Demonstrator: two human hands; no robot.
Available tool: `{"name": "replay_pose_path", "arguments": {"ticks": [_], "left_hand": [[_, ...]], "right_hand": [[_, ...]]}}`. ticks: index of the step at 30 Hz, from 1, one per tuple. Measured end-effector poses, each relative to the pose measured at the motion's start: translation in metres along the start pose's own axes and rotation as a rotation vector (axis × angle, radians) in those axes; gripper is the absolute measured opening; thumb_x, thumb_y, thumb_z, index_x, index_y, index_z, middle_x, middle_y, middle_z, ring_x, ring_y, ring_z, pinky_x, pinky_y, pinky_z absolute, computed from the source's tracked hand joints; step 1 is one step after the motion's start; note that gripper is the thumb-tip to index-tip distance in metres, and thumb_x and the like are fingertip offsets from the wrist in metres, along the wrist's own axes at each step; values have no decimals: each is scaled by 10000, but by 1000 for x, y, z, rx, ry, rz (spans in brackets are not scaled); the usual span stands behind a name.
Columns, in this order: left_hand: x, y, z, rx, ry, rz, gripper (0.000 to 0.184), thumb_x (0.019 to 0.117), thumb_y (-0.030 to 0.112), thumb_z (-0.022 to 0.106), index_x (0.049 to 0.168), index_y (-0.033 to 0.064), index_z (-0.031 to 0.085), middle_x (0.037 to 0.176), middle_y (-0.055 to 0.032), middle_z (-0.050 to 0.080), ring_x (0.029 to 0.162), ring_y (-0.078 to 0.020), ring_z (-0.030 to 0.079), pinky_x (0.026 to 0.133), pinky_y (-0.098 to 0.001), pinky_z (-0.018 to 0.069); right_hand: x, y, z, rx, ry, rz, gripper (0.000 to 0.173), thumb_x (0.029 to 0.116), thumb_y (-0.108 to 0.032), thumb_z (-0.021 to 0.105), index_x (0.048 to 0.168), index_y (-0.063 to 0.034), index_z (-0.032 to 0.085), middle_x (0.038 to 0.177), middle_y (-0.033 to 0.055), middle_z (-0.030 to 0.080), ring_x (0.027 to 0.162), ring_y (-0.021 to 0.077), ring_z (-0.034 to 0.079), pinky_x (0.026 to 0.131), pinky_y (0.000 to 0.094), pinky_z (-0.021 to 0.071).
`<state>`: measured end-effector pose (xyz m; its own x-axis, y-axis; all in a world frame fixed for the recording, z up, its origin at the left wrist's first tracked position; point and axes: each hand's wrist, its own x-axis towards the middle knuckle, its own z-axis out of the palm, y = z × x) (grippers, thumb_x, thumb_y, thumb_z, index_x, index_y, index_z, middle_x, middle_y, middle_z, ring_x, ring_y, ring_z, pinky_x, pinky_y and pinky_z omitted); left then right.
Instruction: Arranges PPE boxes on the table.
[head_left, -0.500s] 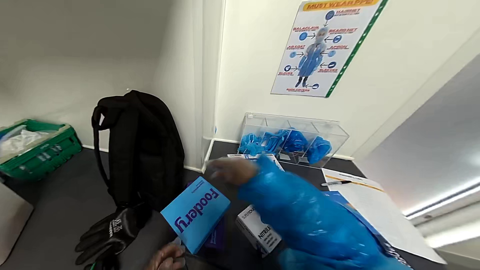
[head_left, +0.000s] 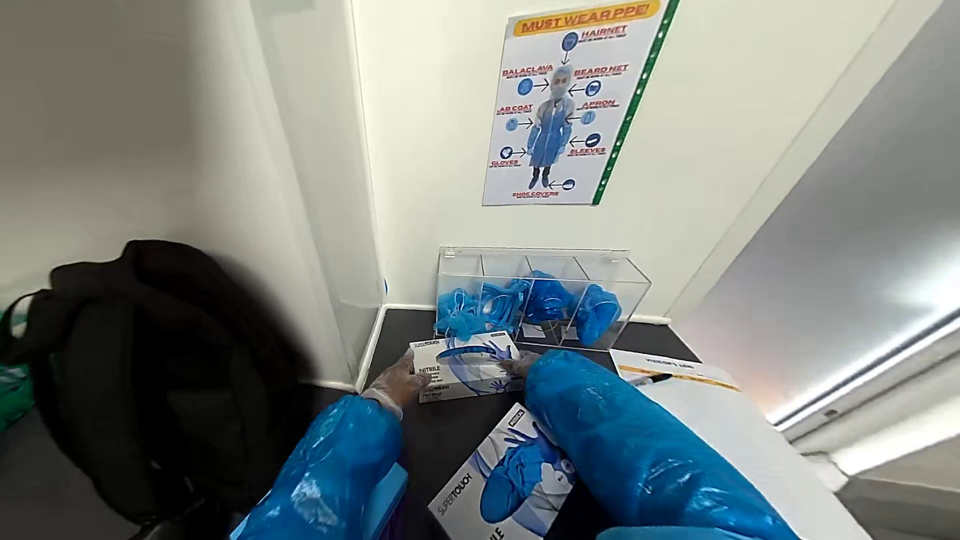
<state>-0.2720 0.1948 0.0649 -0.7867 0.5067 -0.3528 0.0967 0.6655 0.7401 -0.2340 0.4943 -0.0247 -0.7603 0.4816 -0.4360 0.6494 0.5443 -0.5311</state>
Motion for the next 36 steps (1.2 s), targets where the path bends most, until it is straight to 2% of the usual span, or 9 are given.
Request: {"name": "replay_pose_path", "arguments": {"ticks": [6, 10, 15, 18, 21, 26, 29, 33, 36], "left_hand": [[87, -10, 6, 267, 107, -45, 700, 1037, 203, 544, 1644, 145, 200, 1681, -137, 246, 1491, -296, 379, 1202, -494, 339], [97, -3, 2, 611, -97, -172, 533, 1066, 275, 486, 1553, 73, 414, 1542, -167, 485, 1423, -328, 473, 1168, -538, 365], [73, -25, -29, 760, -174, -331, 480, 1057, 374, 490, 1417, 67, 574, 1428, -194, 582, 1359, -358, 529, 1115, -590, 400], [59, -36, -40, 708, -157, -390, 498, 1056, 395, 525, 1437, 76, 559, 1449, -196, 564, 1377, -353, 511, 1138, -571, 377], [39, -38, -36, 723, -111, -444, 490, 1037, 378, 565, 1399, 47, 583, 1432, -201, 575, 1358, -359, 527, 1119, -568, 404], [15, -46, -39, 684, -126, -405, 530, 1006, 350, 605, 1467, 100, 528, 1448, -165, 573, 1362, -338, 528, 1123, -565, 397], [1, -30, -32, 697, -104, -407, 711, 973, 447, 636, 1564, 130, 400, 1474, -166, 553, 1352, -353, 537, 1103, -582, 414], [2, -23, -24, 620, -57, -319, 806, 920, 532, 691, 1555, 129, 404, 1515, -141, 511, 1363, -336, 523, 1102, -576, 422], [-2, -20, -16, 599, -52, -232, 930, 901, 564, 701, 1615, 125, 298, 1656, -105, 318, 1476, -314, 390, 1149, -549, 389]], "right_hand": [[-13, -5, -18, -61, -218, -173, 405, 1038, -196, 621, 1357, 49, 573, 1298, 256, 627, 1193, 331, 613, 1052, 477, 449], [-23, -20, -9, -58, -367, -259, 396, 1028, -138, 623, 1380, 30, 554, 1274, 228, 635, 1127, 283, 631, 992, 439, 481], [-17, -54, 25, -102, -349, -329, 494, 1012, -135, 640, 1468, -12, 493, 1340, 228, 622, 1233, 330, 611, 1064, 496, 460], [-15, -88, 26, -326, -285, -310, 537, 1029, -233, 627, 1469, 33, 471, 1378, 290, 585, 1314, 426, 555, 1120, 570, 401], [-5, -103, 27, -336, -284, -348, 624, 1034, -280, 616, 1549, -14, 386, 1448, 250, 551, 1366, 385, 525, 1156, 537, 383], [-5, -131, 27, -457, -414, -396, 456, 1062, -321, 564, 1302, 62, 622, 1304, 278, 631, 1264, 397, 587, 1095, 566, 409], [15, -155, 24, -432, -245, -453, 540, 1070, -357, 536, 1393, 74, 554, 1389, 299, 581, 1354, 430, 523, 1154, 595, 357], [58, -202, 48, -168, -101, -549, 804, 955, -286, 739, 1594, -34, 321, 1490, 269, 509, 1403, 411, 482, 1183, 555, 344], [53, -212, 79, -147, -100, -570, 838, 912, -258, 771, 1587, -34, 328, 1588, 244, 394, 1477, 379, 388, 1218, 497, 325]]}}
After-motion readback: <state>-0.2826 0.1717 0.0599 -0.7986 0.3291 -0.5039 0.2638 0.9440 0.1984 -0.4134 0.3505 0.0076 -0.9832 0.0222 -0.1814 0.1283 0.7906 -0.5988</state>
